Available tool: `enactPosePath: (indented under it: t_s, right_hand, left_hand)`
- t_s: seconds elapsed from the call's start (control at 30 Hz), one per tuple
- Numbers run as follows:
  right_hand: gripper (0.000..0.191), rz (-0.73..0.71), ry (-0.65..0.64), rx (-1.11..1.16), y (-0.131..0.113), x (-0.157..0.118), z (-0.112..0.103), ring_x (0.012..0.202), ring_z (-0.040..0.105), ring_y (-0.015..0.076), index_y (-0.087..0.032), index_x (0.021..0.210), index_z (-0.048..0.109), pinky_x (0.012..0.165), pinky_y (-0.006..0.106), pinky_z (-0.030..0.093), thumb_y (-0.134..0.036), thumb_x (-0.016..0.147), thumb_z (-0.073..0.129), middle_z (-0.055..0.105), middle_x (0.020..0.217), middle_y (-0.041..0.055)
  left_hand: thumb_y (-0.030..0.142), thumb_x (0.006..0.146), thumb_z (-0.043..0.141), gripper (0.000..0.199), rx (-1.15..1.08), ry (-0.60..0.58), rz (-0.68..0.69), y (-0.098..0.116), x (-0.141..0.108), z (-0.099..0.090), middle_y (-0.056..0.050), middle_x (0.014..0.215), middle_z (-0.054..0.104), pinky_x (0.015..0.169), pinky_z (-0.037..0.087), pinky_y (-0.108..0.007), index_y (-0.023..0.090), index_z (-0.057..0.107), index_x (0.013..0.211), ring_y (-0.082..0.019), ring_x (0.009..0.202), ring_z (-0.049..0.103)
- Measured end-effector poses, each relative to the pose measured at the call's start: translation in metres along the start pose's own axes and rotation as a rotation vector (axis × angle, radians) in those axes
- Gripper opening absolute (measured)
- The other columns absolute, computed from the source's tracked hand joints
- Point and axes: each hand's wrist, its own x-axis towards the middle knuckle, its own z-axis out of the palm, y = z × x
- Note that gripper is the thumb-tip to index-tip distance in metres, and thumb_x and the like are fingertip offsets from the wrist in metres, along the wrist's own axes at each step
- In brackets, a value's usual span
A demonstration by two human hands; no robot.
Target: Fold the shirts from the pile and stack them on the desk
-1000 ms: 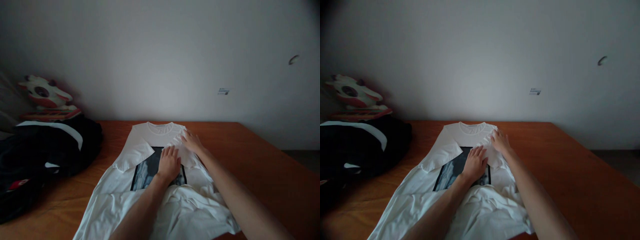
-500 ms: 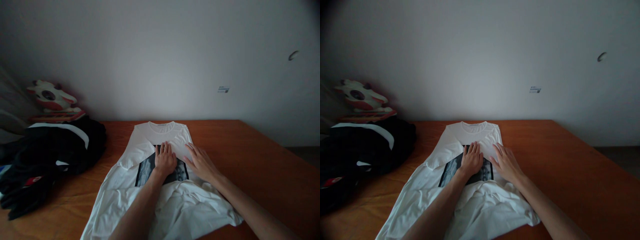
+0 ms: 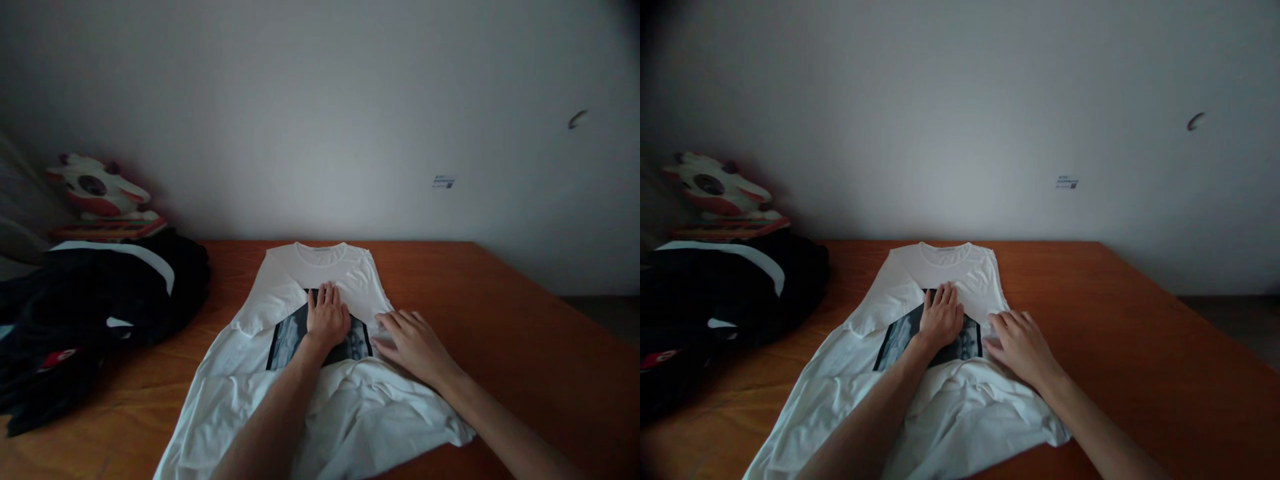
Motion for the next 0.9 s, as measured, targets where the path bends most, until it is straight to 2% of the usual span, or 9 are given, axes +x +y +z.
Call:
enactPosePath:
  t_s: [0.13, 0.3, 0.43, 0.47, 0.53, 0.63, 0.7, 0.8, 0.9]
  right_hand:
    - [0.017, 0.033, -0.015, -0.043, -0.004, 0.003, 0.005, 0.083, 0.066, 0.0228, -0.02, 0.102, 0.063, 0.077, 0.035, 0.041, -0.009, 0.091, 0.056, 0.072, 0.089, 0.0056]
    - [0.027, -0.058, -0.036, -0.025, 0.003, -0.005, 0.0, 0.088, 0.064, 0.0231, -0.019, 0.102, 0.067, 0.08, 0.036, 0.043, 0.0, 0.087, 0.056, 0.07, 0.094, 0.0062]
    - [0.019, -0.121, -0.092, 0.078, 0.006, -0.01, -0.013, 0.087, 0.063, 0.0221, -0.021, 0.1, 0.072, 0.08, 0.036, 0.045, -0.01, 0.091, 0.06, 0.069, 0.091, 0.0049]
    - [0.015, -0.095, -0.101, 0.121, 0.006, -0.008, -0.015, 0.087, 0.063, 0.0216, -0.023, 0.096, 0.074, 0.079, 0.035, 0.046, -0.016, 0.093, 0.06, 0.068, 0.09, 0.0048]
    - [0.02, -0.005, -0.089, 0.199, 0.005, -0.001, -0.015, 0.089, 0.064, 0.0215, -0.024, 0.093, 0.075, 0.081, 0.036, 0.048, -0.026, 0.098, 0.056, 0.069, 0.095, 0.0061]
    - [0.031, 0.096, -0.013, 0.251, 0.001, 0.013, 0.0, 0.108, 0.065, 0.0244, -0.022, 0.115, 0.072, 0.095, 0.04, 0.051, -0.03, 0.102, 0.045, 0.07, 0.12, 0.0109]
    - [0.04, 0.117, -0.006, 0.254, -0.003, 0.02, 0.019, 0.129, 0.057, 0.0276, -0.02, 0.135, 0.062, 0.107, 0.046, 0.047, -0.034, 0.103, 0.043, 0.061, 0.141, 0.014]
    - [0.051, 0.153, -0.103, 0.22, -0.01, 0.022, 0.049, 0.145, 0.043, 0.0317, -0.018, 0.146, 0.053, 0.115, 0.055, 0.039, -0.043, 0.103, 0.042, 0.048, 0.156, 0.0172]
    - [0.056, 0.179, -0.188, 0.16, -0.015, 0.018, 0.067, 0.147, 0.041, 0.0344, -0.018, 0.149, 0.051, 0.116, 0.062, 0.033, -0.048, 0.102, 0.043, 0.044, 0.159, 0.0183]
  left_hand:
    - [0.031, 0.101, 0.033, 0.059, 0.014, -0.009, -0.005, 0.0, 0.001, 0.0, -0.019, 0.162, 0.038, 0.123, 0.022, -0.061, 0.006, 0.044, 0.152, -0.034, 0.151, 0.033]
    - [0.033, 0.1, 0.035, 0.06, 0.008, 0.008, -0.025, -0.001, 0.002, 0.005, -0.019, 0.162, 0.037, 0.124, 0.022, -0.061, 0.003, 0.045, 0.151, -0.037, 0.152, 0.031]
    - [0.032, 0.099, 0.038, 0.059, 0.004, 0.014, -0.036, 0.0, 0.002, 0.003, -0.019, 0.162, 0.037, 0.124, 0.02, -0.061, 0.004, 0.048, 0.15, -0.038, 0.152, 0.029]
    - [0.032, 0.098, 0.039, 0.059, 0.004, 0.026, -0.039, 0.0, 0.003, 0.002, -0.019, 0.163, 0.036, 0.124, 0.02, -0.061, 0.004, 0.048, 0.15, -0.039, 0.152, 0.029]
    - [0.03, 0.096, 0.043, 0.059, 0.009, 0.071, -0.06, 0.0, 0.003, -0.001, -0.02, 0.163, 0.035, 0.125, 0.018, -0.061, 0.005, 0.049, 0.149, -0.04, 0.152, 0.028]
    - [0.034, 0.093, 0.05, 0.063, 0.032, 0.143, -0.138, -0.002, 0.003, -0.002, -0.023, 0.163, 0.033, 0.123, 0.015, -0.065, 0.007, 0.049, 0.15, -0.044, 0.152, 0.027]
    - [0.04, 0.093, 0.05, 0.066, 0.037, 0.15, -0.201, -0.004, 0.002, 0.0, -0.024, 0.163, 0.032, 0.122, 0.016, -0.067, 0.007, 0.048, 0.15, -0.046, 0.151, 0.026]
    - [0.043, 0.097, 0.045, 0.066, 0.04, 0.129, -0.241, -0.009, 0.002, 0.006, -0.026, 0.161, 0.036, 0.122, 0.021, -0.063, 0.005, 0.048, 0.15, -0.044, 0.151, 0.03]
    - [0.041, 0.098, 0.042, 0.064, 0.044, 0.124, -0.237, -0.011, 0.002, 0.009, -0.025, 0.159, 0.039, 0.123, 0.021, -0.06, 0.005, 0.048, 0.15, -0.041, 0.151, 0.031]
